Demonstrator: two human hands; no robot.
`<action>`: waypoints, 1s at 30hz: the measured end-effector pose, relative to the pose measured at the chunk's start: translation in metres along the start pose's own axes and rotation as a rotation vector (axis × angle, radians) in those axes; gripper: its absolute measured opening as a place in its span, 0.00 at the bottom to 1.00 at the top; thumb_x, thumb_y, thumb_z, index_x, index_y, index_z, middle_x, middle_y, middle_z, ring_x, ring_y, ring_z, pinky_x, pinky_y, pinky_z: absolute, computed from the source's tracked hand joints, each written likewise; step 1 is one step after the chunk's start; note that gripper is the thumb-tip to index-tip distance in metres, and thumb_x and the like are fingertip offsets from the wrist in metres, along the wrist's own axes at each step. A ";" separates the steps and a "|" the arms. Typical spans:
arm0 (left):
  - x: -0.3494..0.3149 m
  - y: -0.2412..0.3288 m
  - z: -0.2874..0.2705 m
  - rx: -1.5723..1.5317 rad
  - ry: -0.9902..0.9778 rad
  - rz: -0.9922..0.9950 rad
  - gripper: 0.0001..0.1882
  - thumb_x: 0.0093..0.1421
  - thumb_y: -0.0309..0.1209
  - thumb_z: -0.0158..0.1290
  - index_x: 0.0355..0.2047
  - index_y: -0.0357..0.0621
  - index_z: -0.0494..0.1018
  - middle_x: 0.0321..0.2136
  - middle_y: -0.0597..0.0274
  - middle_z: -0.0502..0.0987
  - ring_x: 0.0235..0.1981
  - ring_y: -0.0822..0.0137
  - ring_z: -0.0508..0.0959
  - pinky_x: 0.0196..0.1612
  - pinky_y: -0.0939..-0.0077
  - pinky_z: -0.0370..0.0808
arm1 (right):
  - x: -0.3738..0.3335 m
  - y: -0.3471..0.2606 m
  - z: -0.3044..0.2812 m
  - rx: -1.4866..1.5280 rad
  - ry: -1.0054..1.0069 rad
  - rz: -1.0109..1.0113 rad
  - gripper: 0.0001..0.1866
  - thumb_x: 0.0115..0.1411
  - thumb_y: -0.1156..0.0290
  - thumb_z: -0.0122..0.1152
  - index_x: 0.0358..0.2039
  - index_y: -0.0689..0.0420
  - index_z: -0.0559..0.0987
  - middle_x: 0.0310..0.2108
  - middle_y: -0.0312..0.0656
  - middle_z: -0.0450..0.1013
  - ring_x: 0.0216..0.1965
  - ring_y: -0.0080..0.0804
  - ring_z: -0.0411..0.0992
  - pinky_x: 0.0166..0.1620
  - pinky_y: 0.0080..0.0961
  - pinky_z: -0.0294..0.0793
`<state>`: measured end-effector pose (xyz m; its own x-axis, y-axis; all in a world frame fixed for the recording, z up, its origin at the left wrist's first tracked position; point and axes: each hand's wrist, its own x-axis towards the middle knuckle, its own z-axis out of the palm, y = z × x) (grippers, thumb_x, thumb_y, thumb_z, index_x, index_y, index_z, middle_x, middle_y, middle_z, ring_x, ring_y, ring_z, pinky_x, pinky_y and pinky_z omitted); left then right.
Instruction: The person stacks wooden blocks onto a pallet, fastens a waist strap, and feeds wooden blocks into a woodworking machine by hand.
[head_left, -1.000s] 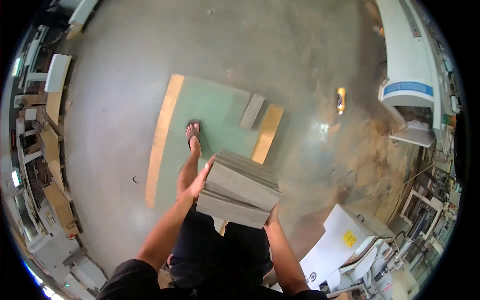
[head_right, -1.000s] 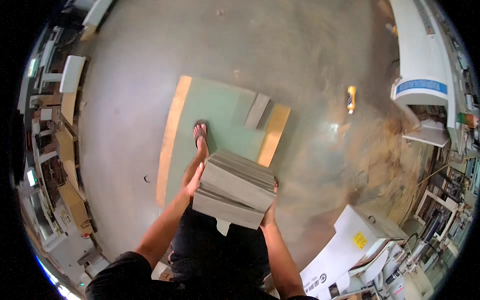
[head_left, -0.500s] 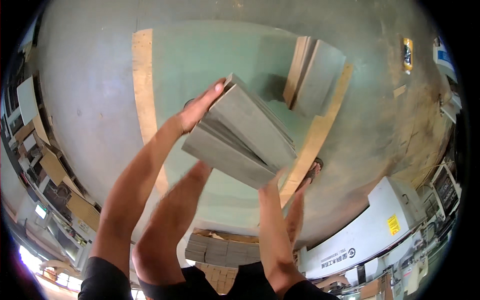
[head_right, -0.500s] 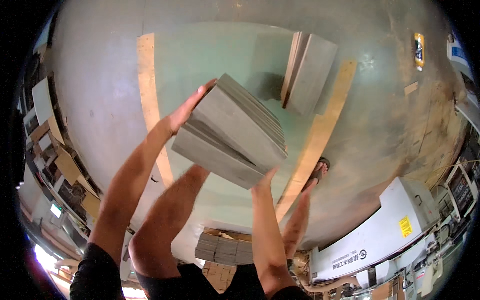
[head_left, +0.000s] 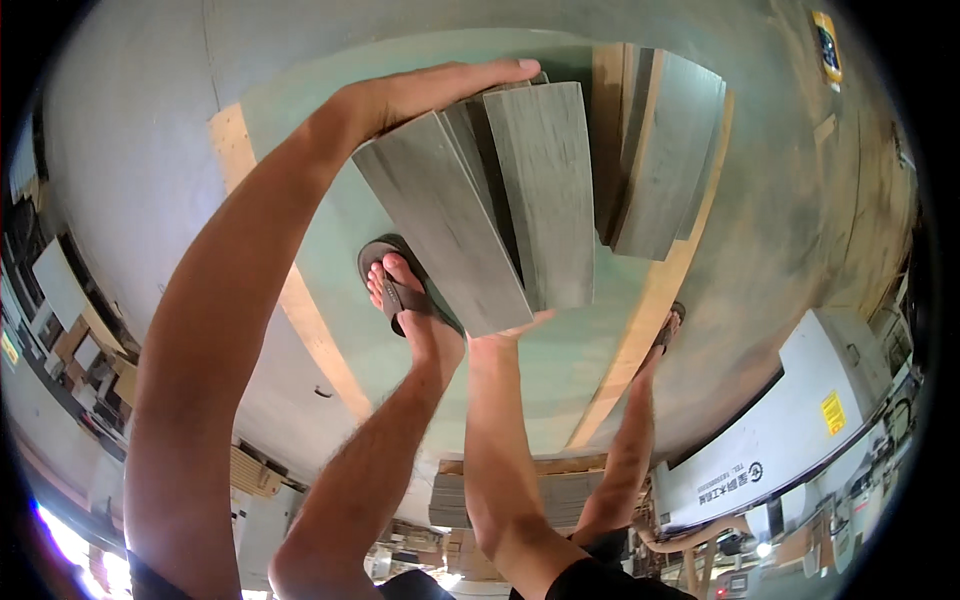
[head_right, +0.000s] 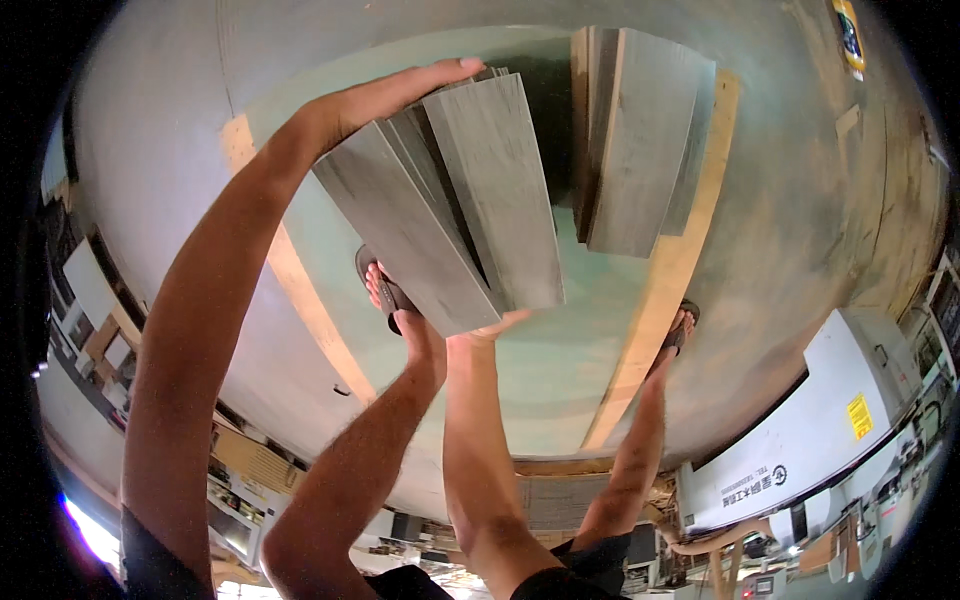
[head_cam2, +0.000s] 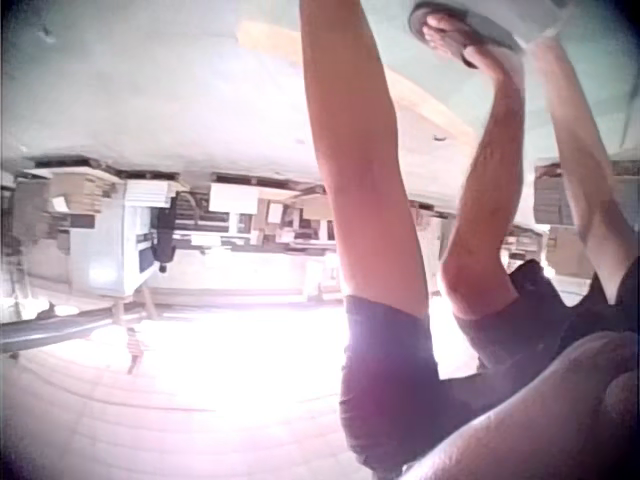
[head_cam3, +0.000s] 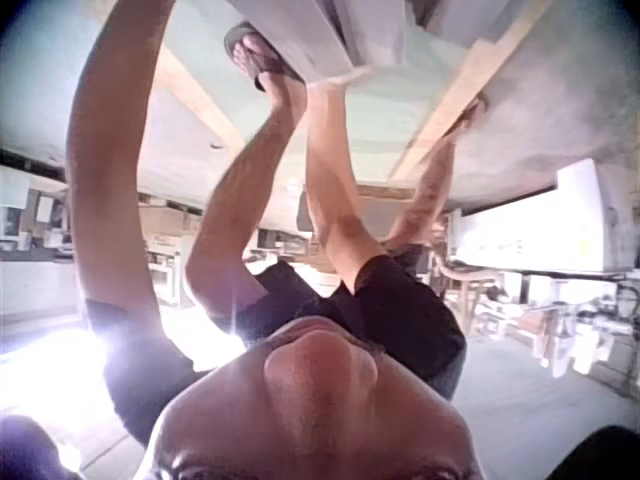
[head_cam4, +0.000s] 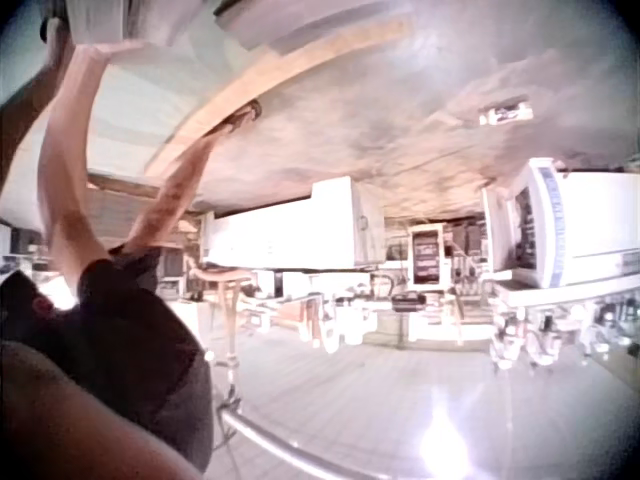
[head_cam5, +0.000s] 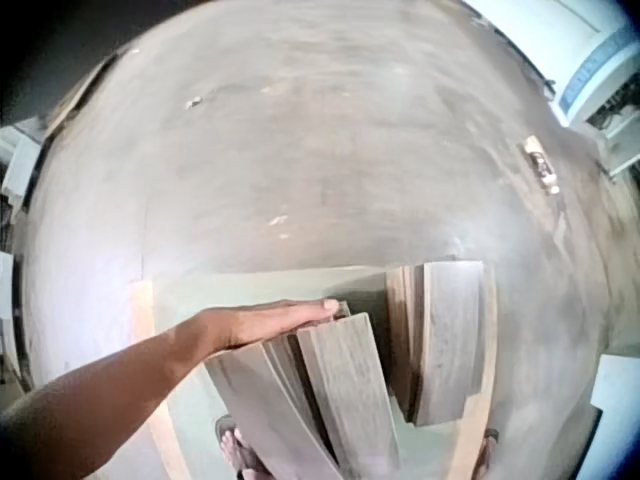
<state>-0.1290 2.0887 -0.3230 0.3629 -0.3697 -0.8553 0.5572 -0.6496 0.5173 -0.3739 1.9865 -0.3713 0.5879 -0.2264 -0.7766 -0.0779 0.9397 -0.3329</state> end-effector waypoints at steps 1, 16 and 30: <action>0.002 0.006 -0.005 0.060 -0.033 0.014 0.40 0.56 0.64 0.40 0.60 0.49 0.61 0.60 0.60 0.62 0.60 0.64 0.61 0.60 0.69 0.56 | 0.002 0.005 -0.001 0.012 0.007 -0.012 0.47 0.52 0.28 0.40 0.59 0.56 0.62 0.57 0.43 0.62 0.54 0.40 0.62 0.54 0.38 0.65; 0.052 0.064 -0.033 0.225 -0.122 0.174 0.44 0.56 0.67 0.33 0.64 0.50 0.54 0.63 0.58 0.56 0.64 0.61 0.55 0.63 0.62 0.51 | 0.038 0.008 0.027 0.300 -0.248 -0.154 0.41 0.54 0.35 0.46 0.57 0.55 0.65 0.56 0.42 0.64 0.56 0.40 0.63 0.56 0.41 0.63; 0.004 -0.084 0.107 -1.219 0.456 0.007 0.37 0.62 0.59 0.33 0.63 0.49 0.51 0.58 0.61 0.60 0.57 0.64 0.62 0.58 0.64 0.61 | 0.137 -0.253 0.059 -1.264 -0.331 -0.133 0.37 0.66 0.44 0.30 0.65 0.58 0.49 0.67 0.42 0.45 0.67 0.32 0.43 0.65 0.35 0.42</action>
<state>-0.2545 2.0703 -0.3730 0.4536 0.0431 -0.8902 0.7825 0.4588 0.4210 -0.2266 1.7332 -0.3623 0.8041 -0.0551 -0.5919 -0.5934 -0.0127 -0.8048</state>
